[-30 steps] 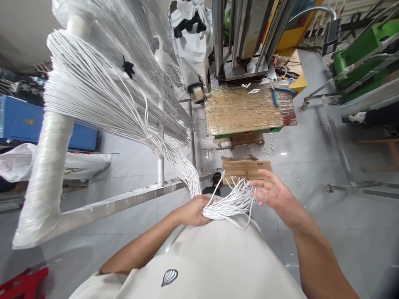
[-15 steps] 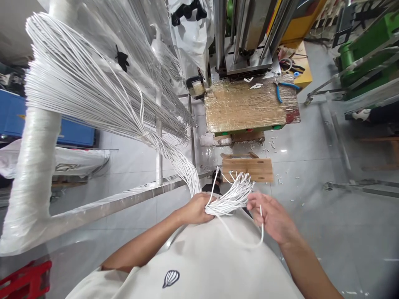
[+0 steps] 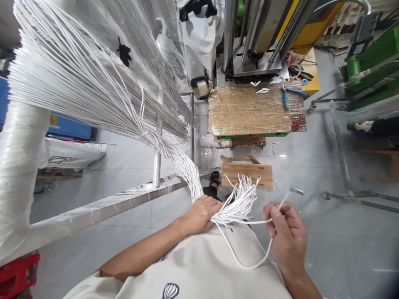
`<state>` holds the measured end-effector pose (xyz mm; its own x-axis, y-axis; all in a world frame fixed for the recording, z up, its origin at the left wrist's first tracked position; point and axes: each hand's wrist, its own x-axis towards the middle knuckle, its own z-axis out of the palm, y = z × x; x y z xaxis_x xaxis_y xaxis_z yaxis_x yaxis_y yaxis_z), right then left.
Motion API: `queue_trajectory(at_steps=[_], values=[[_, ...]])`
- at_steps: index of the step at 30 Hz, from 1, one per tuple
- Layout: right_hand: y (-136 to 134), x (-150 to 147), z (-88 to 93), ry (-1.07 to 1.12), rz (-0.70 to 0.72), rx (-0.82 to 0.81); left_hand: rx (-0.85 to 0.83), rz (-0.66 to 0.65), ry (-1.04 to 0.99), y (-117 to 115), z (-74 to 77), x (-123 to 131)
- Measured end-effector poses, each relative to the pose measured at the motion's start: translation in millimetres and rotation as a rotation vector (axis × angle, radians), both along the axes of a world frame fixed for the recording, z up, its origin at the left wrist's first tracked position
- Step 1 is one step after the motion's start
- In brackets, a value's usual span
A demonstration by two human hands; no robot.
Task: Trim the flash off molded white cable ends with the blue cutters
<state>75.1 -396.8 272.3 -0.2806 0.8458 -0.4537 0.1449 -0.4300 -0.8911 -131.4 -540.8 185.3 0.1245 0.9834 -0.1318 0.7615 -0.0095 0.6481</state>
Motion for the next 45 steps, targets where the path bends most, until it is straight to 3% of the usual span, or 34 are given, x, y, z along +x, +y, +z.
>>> queue_trajectory(at_steps=[3,5,7,9,10,15,19,25,29,33,36,40,45], values=[[14,-8,2.2,-0.141,0.062,0.069,0.021,-0.041,0.090,0,-3.1,1],[31,-18,-2.3,-0.321,0.216,0.105,0.047,-0.059,0.121,1,-4.7,2],[51,-35,-12.8,-0.577,0.515,0.165,0.065,-0.077,0.139,1,-5.7,2],[70,-58,-30.4,-0.876,0.945,0.219,0.069,-0.104,0.154,2,-5.9,2],[77,-71,-41.9,-0.940,1.059,0.215,0.064,-0.122,0.160,3,-5.6,1],[82,-120,-106.9,-1.035,1.364,0.058,0.026,-0.197,0.173,6,-2.3,-4],[74,-114,-134.1,-0.939,1.450,-0.079,0.015,-0.195,0.192,4,-5.1,-11],[72,-85,-139.5,-0.710,1.252,-0.242,0.000,-0.172,0.131,-2,-15.0,-19],[72,-79,-129.6,-0.535,0.914,-0.271,-0.071,-0.146,0.050,-3,-21.4,-21],[76,-65,-89.4,-0.413,0.442,-0.111,-0.274,-0.039,-0.023,3,-37.3,-26],[64,-53,-55.0,-0.370,0.202,0.069,-0.381,0.005,-0.032,17,-52.0,-30],[27,-44,-21.0,-0.226,0.112,0.223,-0.441,-0.006,-0.094,40,-56.9,-32],[4,-41,28.6,0.004,-0.018,0.432,-0.131,0.040,-0.290,51,-32.7,-33]])
